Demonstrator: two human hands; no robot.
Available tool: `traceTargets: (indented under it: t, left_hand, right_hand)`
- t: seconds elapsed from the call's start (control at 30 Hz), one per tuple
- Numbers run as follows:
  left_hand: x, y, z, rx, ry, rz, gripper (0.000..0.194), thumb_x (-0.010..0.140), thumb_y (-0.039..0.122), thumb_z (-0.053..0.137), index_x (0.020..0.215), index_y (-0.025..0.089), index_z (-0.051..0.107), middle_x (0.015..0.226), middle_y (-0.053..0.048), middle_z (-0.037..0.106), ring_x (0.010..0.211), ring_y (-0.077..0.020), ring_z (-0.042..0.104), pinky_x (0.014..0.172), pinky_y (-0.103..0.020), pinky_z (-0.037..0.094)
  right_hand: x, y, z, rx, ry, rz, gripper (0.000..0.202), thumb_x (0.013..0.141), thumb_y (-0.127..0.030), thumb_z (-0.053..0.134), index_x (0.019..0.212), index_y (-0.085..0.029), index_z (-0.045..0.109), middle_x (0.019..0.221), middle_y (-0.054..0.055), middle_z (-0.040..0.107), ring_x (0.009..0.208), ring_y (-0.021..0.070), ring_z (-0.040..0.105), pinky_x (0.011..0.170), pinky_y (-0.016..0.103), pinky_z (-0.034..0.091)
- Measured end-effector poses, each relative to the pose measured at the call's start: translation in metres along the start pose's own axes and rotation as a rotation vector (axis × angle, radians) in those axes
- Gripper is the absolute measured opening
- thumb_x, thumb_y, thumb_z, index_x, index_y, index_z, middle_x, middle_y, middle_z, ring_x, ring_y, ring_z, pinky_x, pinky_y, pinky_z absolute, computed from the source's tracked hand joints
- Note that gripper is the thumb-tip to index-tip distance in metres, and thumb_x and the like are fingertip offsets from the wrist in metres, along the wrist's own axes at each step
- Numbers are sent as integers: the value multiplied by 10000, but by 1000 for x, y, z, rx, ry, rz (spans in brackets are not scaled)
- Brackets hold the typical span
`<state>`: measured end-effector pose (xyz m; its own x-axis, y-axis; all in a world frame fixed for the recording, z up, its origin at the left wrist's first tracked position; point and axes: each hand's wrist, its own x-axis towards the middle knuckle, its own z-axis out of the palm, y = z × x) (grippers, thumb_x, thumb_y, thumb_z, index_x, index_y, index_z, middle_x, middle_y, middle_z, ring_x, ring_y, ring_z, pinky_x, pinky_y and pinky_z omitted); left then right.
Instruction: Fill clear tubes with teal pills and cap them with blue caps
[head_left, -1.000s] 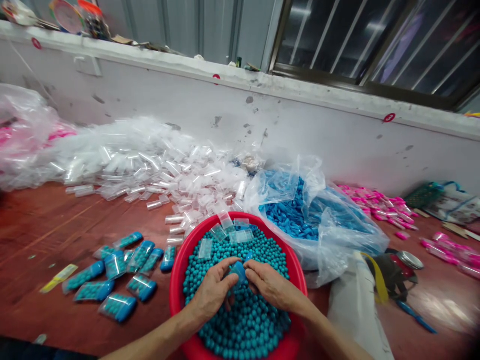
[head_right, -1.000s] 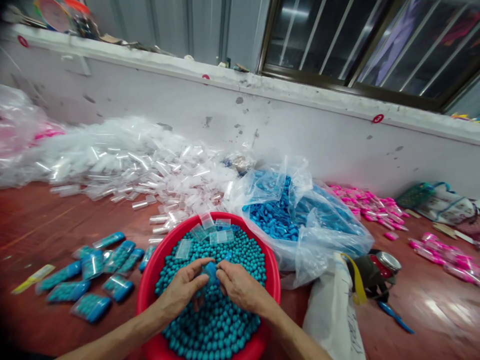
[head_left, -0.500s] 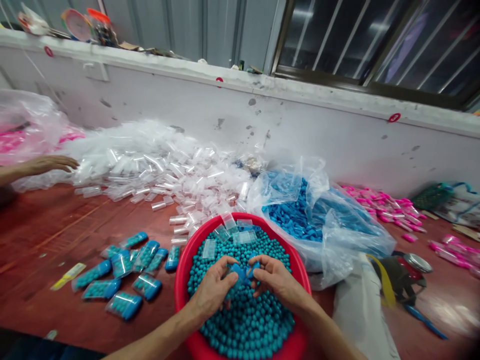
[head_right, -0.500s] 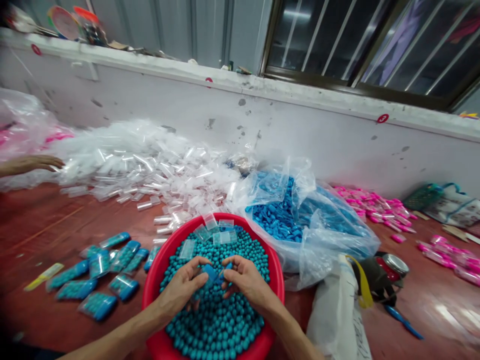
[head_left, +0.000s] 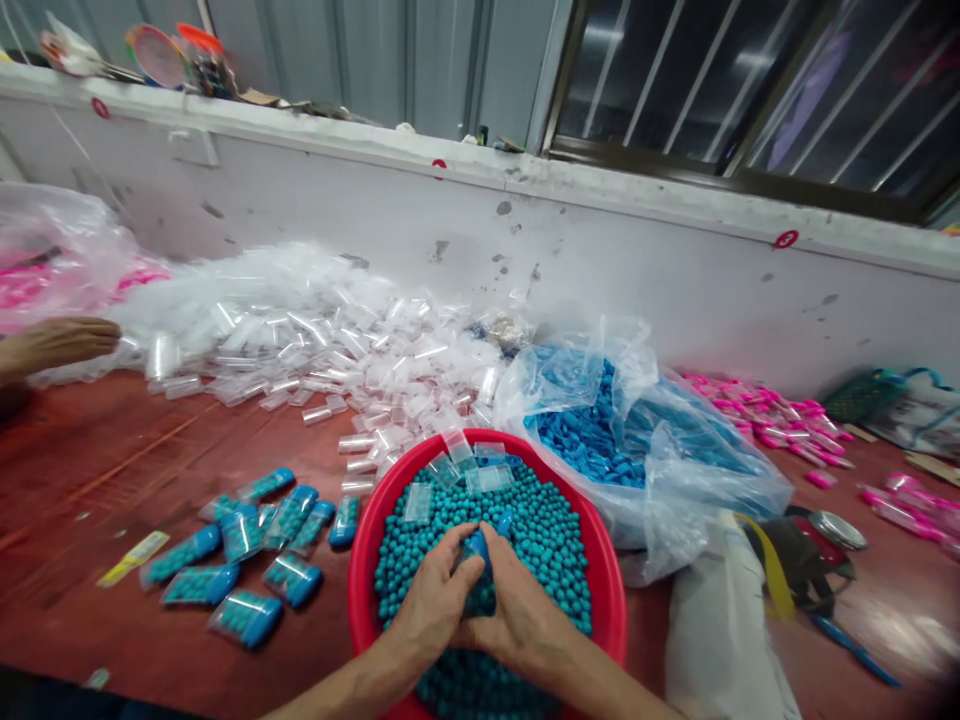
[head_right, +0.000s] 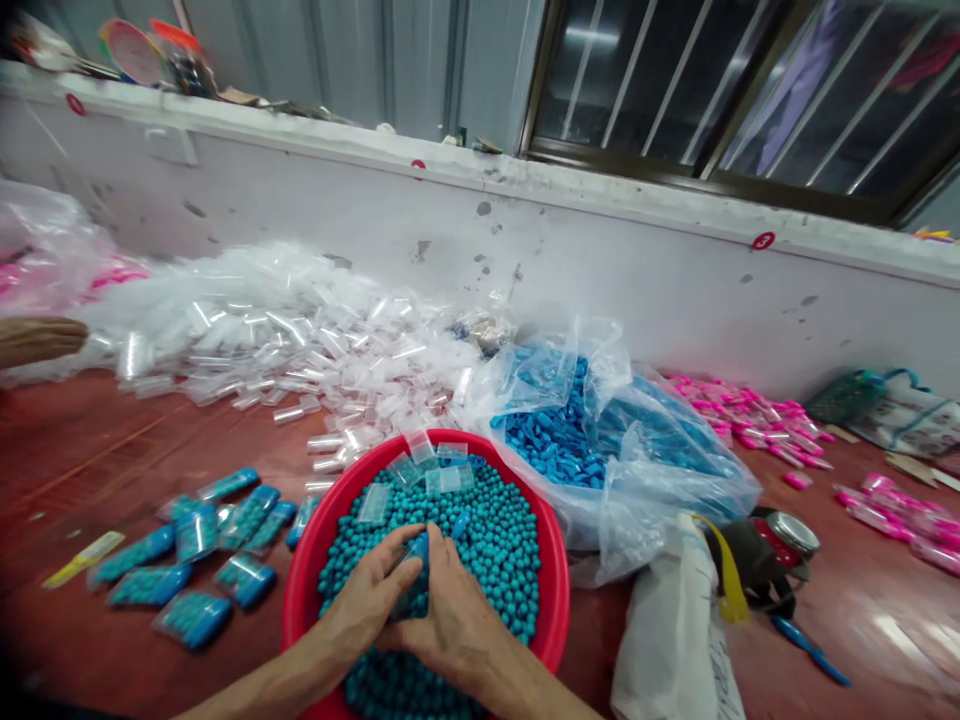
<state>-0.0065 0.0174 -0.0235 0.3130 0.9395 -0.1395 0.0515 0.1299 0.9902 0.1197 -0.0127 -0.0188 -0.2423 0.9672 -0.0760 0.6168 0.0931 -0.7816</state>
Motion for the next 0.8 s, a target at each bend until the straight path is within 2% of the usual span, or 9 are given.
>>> traceTargets:
  t: [0.1,0.23,0.4,0.53,0.6,0.67,0.8]
  left_hand:
    - [-2,5,2,7,-28,13,299,731,293,481,995,158,517,803,-16,602,823,-177,545,786,-287,404]
    - [-4,9,7,37,40,14,161,758,294,449,855,180,509,640,31,541,698,-149,525,688,-258,410]
    - [-6,8,12,111,58,57,104,763,265,431,798,191,495,709,14,560,685,-149,531,676,-251,414]
    - [-8,11,6,239,33,114,116,786,270,402,816,200,490,752,-5,583,729,-165,548,709,-257,413]
    - [-10,15,-8,335,8,118,154,793,293,398,862,201,501,723,1,583,688,-163,543,667,-251,414]
    - [-14,20,-35,465,18,112,218,795,330,399,934,202,507,697,10,583,641,-159,537,615,-241,410]
    - [-25,33,-105,882,159,72,338,820,403,351,1071,223,486,792,-8,624,717,-186,570,642,-252,410]
  right_hand:
    - [0,-7,3,-8,97,-56,689,619,-284,634,1222,-143,332,1143,125,505,1001,244,528,823,353,435]
    - [-2,-14,3,-75,169,-87,626,592,-262,613,1149,-149,349,1033,110,538,859,232,574,715,339,467]
    - [-4,-13,8,-125,167,-83,632,580,-295,631,1133,-134,372,991,123,541,825,248,576,710,361,470]
    - [-6,-12,12,-167,98,-32,766,635,-358,627,1272,-122,272,1180,186,472,991,298,530,807,399,437]
    - [-6,-10,9,-199,-5,-55,842,679,-362,606,1348,-126,152,1274,185,407,1056,297,499,838,389,423]
    - [-4,-7,-1,-279,-83,-97,788,744,-340,559,1371,-144,122,1293,161,404,1047,279,507,832,371,425]
    - [9,3,-31,-629,7,-141,385,849,-202,417,1233,-171,422,1144,112,531,992,253,503,815,374,404]
